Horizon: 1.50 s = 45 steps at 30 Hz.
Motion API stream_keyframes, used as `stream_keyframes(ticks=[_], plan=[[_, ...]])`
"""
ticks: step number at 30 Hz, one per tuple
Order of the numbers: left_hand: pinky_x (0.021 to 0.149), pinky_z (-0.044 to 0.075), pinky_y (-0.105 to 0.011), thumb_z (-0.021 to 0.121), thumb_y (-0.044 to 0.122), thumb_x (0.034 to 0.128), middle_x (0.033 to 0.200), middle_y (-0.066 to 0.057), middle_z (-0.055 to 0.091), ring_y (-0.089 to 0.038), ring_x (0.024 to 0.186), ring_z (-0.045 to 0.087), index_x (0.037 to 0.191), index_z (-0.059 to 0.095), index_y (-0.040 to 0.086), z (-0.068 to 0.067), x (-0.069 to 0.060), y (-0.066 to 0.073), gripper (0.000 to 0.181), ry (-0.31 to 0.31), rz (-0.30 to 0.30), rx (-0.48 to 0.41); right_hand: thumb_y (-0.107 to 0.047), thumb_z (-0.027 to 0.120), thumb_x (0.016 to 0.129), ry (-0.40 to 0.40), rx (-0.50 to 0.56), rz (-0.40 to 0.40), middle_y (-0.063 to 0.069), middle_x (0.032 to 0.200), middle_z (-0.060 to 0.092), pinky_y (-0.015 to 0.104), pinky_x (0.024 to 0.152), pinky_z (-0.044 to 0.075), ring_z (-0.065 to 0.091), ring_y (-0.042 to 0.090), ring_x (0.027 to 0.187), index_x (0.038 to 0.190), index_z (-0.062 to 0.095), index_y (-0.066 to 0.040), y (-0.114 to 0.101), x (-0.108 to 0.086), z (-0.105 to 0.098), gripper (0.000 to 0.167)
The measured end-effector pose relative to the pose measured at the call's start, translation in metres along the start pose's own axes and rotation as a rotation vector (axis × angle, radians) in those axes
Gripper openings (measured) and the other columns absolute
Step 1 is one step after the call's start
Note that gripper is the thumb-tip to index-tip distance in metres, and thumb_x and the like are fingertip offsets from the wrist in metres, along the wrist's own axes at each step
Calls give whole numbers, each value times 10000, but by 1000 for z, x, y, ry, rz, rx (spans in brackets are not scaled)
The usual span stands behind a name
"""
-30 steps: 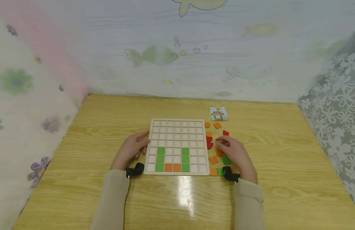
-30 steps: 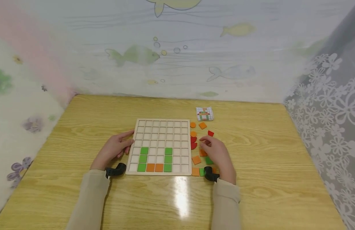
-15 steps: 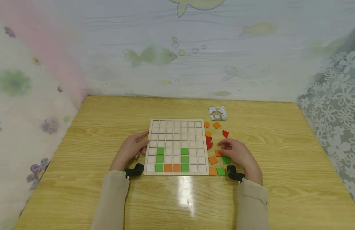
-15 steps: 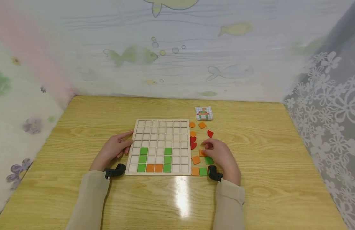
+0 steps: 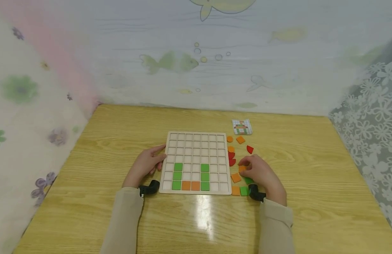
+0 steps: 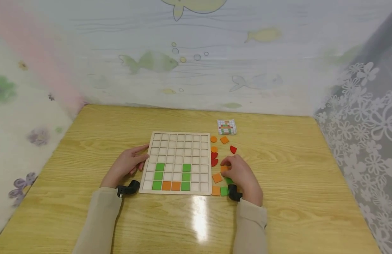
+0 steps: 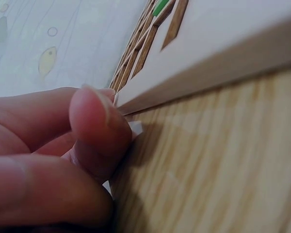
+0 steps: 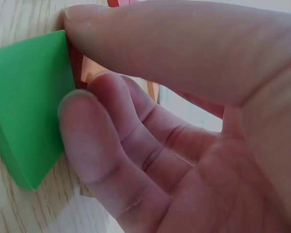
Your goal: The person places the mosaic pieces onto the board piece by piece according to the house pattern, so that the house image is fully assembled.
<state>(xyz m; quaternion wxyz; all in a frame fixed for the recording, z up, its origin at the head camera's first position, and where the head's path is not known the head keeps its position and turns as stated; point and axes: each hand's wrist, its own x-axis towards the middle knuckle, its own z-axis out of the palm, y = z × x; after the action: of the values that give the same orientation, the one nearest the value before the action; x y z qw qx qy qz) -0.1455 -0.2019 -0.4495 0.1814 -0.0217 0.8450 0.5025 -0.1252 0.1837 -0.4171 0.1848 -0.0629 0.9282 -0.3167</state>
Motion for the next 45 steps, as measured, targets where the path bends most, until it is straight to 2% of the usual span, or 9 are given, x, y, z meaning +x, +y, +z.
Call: stream_keyframes(ticks=[14,21,25,31,38,45], plan=[[356,350,-289,545,348,885,594,-125,571,-147,342,358,1338,407,302,0,-1,0,476,5,-3,-13,-186,655,817,25,39,-9,20,816,538,308,655,392,474,181,732,959,582,-119,-4,-1,0,173],[356,346,-289,542,350,887,595,-131,573,-154,342,363,1336,402,310,1,-1,-1,472,-2,-12,-9,-190,564,888,59,106,61,31,834,573,286,624,450,555,154,658,1058,574,-94,-3,2,4,195],[356,343,-287,541,349,888,594,-126,573,-151,343,359,1340,401,306,1,-1,0,475,4,-9,-3,-258,556,892,87,112,68,34,819,580,292,613,447,560,154,634,1078,577,-117,-3,5,5,234],[354,348,-287,548,342,885,591,-132,569,-152,341,360,1330,412,309,2,-1,0,467,4,-11,-11,-331,547,888,88,162,55,45,766,590,302,577,446,546,180,596,1060,565,-137,-8,7,9,260],[350,343,-289,550,341,884,594,-133,571,-156,337,358,1329,416,307,2,-1,1,465,9,-3,-8,-338,533,895,99,201,49,77,656,539,302,494,387,495,219,533,1088,511,-145,-14,11,14,274],[350,343,-291,547,346,885,595,-132,573,-158,338,360,1331,412,304,0,-2,0,468,7,3,-2,-314,533,897,83,363,-40,121,723,536,322,553,447,502,231,585,1134,547,-125,-25,16,22,303]])
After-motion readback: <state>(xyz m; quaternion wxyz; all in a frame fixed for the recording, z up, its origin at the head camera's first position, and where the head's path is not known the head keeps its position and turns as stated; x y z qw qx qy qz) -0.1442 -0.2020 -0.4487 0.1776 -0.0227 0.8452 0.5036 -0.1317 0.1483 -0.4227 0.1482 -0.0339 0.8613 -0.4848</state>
